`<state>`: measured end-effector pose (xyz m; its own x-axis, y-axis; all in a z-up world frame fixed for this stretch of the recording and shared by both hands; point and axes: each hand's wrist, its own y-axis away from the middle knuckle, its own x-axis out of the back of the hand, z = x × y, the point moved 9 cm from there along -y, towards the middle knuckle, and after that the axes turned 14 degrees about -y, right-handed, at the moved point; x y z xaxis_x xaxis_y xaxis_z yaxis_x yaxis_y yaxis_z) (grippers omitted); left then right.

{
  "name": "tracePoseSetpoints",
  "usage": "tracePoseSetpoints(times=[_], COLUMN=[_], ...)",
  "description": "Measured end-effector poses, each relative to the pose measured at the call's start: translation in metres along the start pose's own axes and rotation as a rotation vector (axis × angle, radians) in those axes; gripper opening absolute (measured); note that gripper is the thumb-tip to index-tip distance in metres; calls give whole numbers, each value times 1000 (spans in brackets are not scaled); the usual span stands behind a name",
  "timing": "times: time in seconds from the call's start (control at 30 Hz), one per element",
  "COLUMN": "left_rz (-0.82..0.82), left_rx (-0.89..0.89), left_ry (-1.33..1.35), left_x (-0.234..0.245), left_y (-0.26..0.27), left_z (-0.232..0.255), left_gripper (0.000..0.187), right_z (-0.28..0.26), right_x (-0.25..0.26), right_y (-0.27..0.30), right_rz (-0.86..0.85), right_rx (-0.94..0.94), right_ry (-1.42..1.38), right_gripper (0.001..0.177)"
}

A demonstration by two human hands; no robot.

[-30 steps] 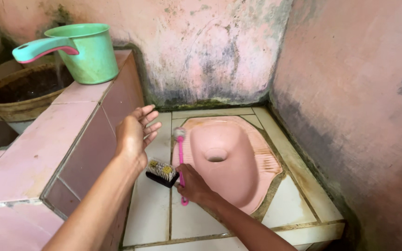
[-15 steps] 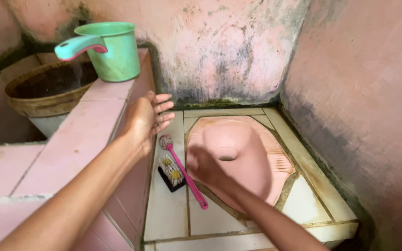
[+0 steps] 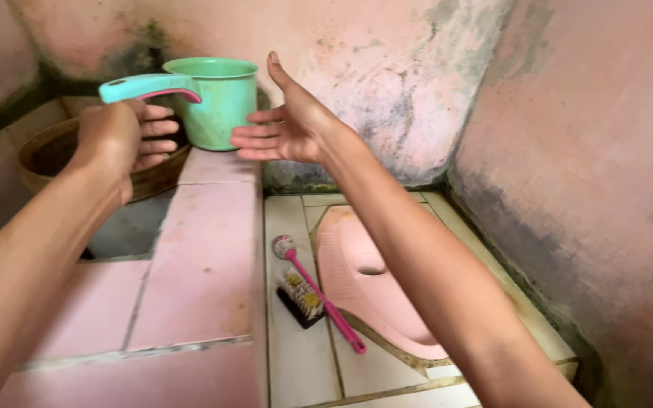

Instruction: The person cleans a pink squat toilet by scrubbing the basin with a pink toilet brush and rinsing it with water from a green mug. They also use a handheld scrub brush to clean the surrounding tiled area.

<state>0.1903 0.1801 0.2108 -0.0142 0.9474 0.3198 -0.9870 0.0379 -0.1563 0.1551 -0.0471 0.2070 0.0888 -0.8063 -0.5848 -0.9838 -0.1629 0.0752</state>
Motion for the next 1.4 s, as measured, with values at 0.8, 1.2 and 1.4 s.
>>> tracePoseSetpoints(times=[0.8, 1.2, 1.4], left_rz=[575, 781, 739], left_rx=[-175, -408, -366], left_ry=[-717, -925, -1078], left_x=[116, 109, 105], left_y=[-3, 21, 14], left_z=[-19, -4, -11], left_gripper=[31, 17, 22], right_z=[73, 161, 192], right_x=[-94, -84, -56], right_y=[-216, -307, -351], right_rz=[88, -85, -161], right_rx=[-27, 86, -386], right_ry=[556, 2195, 1565], right_gripper=[30, 28, 17])
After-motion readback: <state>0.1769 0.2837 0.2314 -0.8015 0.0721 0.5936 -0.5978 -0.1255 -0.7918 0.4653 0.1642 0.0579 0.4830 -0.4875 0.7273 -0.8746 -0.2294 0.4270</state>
